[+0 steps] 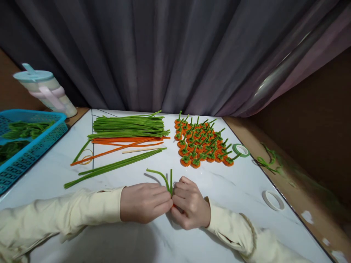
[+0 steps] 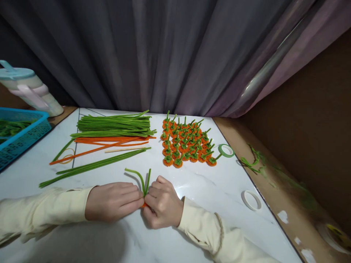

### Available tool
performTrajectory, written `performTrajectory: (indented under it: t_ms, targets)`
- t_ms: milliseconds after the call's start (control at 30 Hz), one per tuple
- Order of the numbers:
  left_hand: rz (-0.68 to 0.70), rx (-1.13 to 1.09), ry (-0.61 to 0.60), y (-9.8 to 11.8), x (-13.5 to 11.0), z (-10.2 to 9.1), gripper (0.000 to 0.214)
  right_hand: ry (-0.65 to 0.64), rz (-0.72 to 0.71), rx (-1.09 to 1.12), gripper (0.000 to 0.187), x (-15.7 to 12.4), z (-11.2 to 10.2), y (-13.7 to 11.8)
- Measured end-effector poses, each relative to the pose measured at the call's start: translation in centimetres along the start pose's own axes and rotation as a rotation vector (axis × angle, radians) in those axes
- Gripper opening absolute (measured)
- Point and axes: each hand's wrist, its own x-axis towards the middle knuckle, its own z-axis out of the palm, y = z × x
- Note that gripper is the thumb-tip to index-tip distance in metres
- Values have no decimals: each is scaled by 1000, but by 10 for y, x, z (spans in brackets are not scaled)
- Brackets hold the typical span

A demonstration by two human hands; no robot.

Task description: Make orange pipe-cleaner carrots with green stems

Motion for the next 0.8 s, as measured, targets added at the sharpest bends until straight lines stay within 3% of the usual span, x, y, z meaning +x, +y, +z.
performTrajectory:
  t_ms: [300, 367, 533, 667, 800]
  targets:
    - [-74, -115, 41, -3, -5, 6, 25, 18, 47, 63, 23, -1, 1, 2]
    - [-211, -294, 39, -8, -5, 3, 19, 13, 108, 100, 22, 1, 0, 3]
    - [-739, -768, -19, -23, 1, -13, 10, 82, 327, 235, 7, 5, -7, 2]
    - [-1017, -1181, -80, -30, 5, -17, 20, 204, 279, 277, 33, 5, -10, 1]
    - [-1153, -1418, -106, -32, 8, -16, 26, 240, 228, 272, 42, 3, -10, 1]
